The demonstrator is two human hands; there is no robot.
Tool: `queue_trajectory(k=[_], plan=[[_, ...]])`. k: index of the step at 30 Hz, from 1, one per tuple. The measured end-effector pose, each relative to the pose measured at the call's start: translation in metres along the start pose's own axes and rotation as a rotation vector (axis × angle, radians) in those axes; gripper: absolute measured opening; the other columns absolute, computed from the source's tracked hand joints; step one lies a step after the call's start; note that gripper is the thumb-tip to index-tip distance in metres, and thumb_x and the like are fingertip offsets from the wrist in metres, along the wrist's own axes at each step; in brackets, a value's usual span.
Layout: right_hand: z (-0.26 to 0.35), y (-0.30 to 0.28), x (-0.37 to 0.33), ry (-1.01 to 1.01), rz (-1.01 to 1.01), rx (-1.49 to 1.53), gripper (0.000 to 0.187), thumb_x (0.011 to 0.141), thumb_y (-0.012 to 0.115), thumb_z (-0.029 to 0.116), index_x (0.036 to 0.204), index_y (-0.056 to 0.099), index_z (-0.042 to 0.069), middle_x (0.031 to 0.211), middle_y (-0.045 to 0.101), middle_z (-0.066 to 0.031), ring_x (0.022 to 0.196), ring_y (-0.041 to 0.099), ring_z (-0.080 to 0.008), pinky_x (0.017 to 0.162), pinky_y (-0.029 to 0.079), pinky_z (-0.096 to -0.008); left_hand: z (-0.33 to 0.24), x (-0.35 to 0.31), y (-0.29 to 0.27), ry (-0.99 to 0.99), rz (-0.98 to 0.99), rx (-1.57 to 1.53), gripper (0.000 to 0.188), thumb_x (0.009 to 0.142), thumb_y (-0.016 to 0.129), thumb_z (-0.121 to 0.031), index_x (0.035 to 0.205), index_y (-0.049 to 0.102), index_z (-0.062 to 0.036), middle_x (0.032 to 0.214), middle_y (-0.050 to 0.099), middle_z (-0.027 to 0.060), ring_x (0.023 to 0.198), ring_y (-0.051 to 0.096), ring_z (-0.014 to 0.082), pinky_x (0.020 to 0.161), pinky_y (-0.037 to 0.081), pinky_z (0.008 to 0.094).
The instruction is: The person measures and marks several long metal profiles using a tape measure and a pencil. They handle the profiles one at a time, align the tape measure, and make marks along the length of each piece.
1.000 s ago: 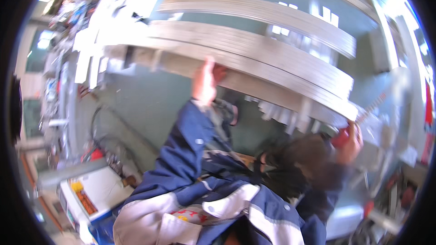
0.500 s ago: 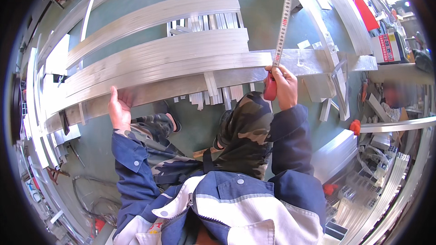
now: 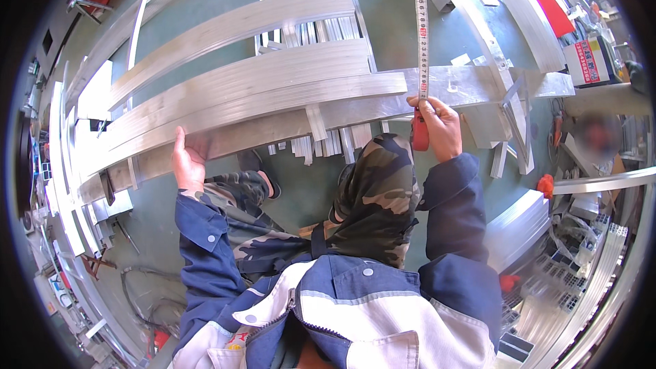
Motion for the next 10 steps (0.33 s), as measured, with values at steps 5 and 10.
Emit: queue_trajectory(k=[5,10], plan=[[0.005,-0.014,-0.006,0.046,0.060,-0.124,0.025,0.107,0.056,0.017,0.112,0.072,-0.001,0.094,0.070,-0.0025,0.079,0.060,-0.0068,0.072,0.051,-0.0224,0.000,-0.002,0.000,0.002,-0.006,-0.001,0.043,0.098,0.072,-0.039,0.124,0.063,-0.0064,0.111,0.069,0.0083,0.098,0.068,0.0218,0.081,0.056,0.0331],[0.007,-0.019,-0.005,0.003,0.166,-0.201,0.026,0.108,0.054,0.019,0.114,0.071,0.000,0.088,0.068,-0.0039,0.076,0.060,-0.0089,0.069,0.052,-0.0237,0.003,0.002,-0.004,0.015,-0.016,-0.033,0.047,0.097,0.073,-0.038,0.129,0.061,-0.0057,0.119,0.066,0.0091,0.100,0.068,0.0237,0.083,0.057,0.0361]])
Point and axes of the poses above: each hand's wrist, its own x-axis towards the middle knuckle, its own y-axis out of the palm, z = x × y, the point moved 4 cm from there along x, towards the middle knuckle
